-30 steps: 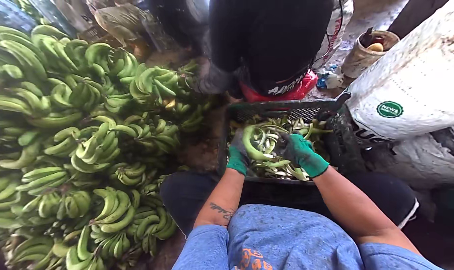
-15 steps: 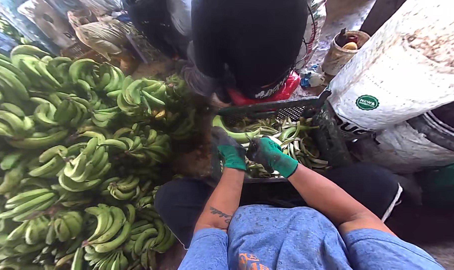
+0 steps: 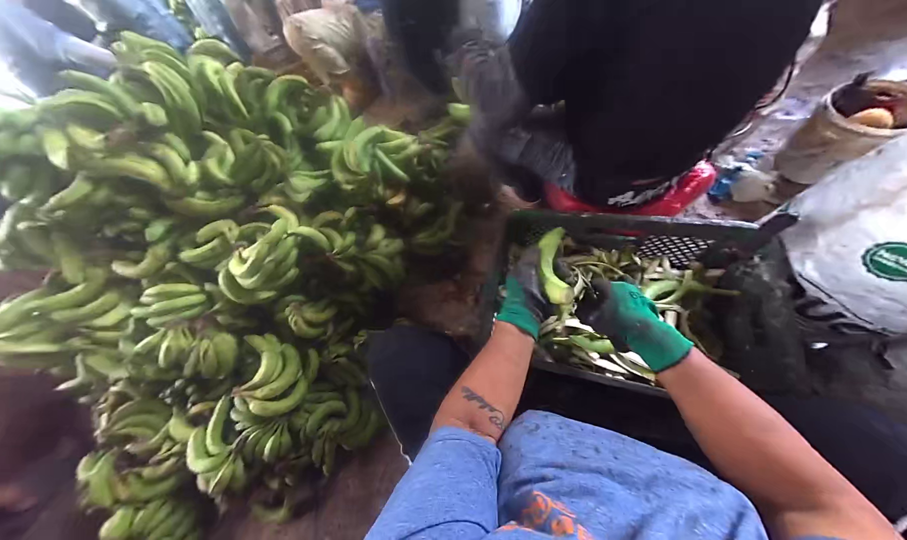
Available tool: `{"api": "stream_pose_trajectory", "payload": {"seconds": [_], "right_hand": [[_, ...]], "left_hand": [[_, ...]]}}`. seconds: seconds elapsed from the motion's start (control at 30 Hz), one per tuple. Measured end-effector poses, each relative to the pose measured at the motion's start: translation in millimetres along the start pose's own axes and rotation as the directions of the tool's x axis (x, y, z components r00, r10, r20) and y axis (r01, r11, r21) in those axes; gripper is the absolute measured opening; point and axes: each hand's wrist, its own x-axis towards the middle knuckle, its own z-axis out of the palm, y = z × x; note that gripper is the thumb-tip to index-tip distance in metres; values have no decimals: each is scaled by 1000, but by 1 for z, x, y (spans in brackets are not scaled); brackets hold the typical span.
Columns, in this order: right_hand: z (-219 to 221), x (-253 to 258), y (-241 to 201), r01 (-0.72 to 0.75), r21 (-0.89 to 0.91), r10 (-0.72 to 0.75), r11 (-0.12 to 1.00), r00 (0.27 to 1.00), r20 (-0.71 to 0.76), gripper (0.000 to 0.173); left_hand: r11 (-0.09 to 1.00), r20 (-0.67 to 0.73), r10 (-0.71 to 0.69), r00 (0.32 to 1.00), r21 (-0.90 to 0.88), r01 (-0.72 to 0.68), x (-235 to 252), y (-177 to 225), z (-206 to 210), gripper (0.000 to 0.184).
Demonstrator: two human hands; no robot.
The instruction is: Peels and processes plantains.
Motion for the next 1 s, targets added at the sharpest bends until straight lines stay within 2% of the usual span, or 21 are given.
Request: {"api": "stream_pose_trajectory", "payload": {"seconds": [0.07,0.13,0.2,0.27,0.33,0.4,0.47,0.53,0.57,0.63,0.7,0.77,0.8,0.87,0.9,0.97,1.0], "right_hand": [[-1,-1,1,84,-54,-83,995,996,10,34],[0,0,1,158,-132,-154,979,987,43,33],[-4,0,-4,203,-214,-184,956,977,105,35],[-6,-1,-10,239,-277,-205,931,968,146,34],[-5,-2,-15,255,-329,-216,909,965,150,34],[-4,-3,-15,218,-348,-178,912,974,141,43],[-1,2,-13,142,-332,-108,933,987,119,49],[4,12,-12,-18,-247,37,969,997,72,42],[7,19,-10,-112,-184,118,977,993,22,34],[5,34,-6,-201,-106,201,974,980,-12,35],[0,43,-3,-193,-91,192,977,981,-18,36],[0,51,5,-189,-124,183,974,982,-56,36],[-2,56,7,-193,-145,186,970,981,-63,37],[-6,62,14,-234,-175,218,957,970,-104,39],[-7,62,18,-270,-174,250,947,960,-128,39],[-10,57,21,-341,-138,327,930,938,-118,34],[-12,54,24,-358,-148,350,922,934,-76,35]], "left_hand": [[998,26,-60,998,-17,60,4,-8,-7,42],[996,13,-87,996,-18,88,4,-7,-5,36],[989,43,-31,999,148,24,4,-1,-5,33],[921,106,9,994,387,-50,-1,1,-11,36],[875,101,1,995,482,-50,-6,4,-10,41],[844,75,-24,997,535,-20,-11,3,-6,43],[879,-24,-64,998,472,68,-12,-7,1,47],[857,-22,-41,999,514,46,-12,-18,5,39],[813,-17,-14,1000,582,21,-13,-21,11,38],[603,-10,6,1000,798,4,-19,-18,26,38],[459,-26,-35,999,888,39,-24,-16,39,41],[394,-18,-44,999,918,34,-24,-21,45,48],[438,-21,-41,999,898,37,-24,-22,45,50],[710,-69,-59,996,699,90,-23,-31,46,39],[833,-91,-93,991,538,128,-22,-37,45,44],[912,-51,-160,986,374,168,-22,-41,35,49],[911,6,-168,986,382,152,-22,-38,24,47]]}}
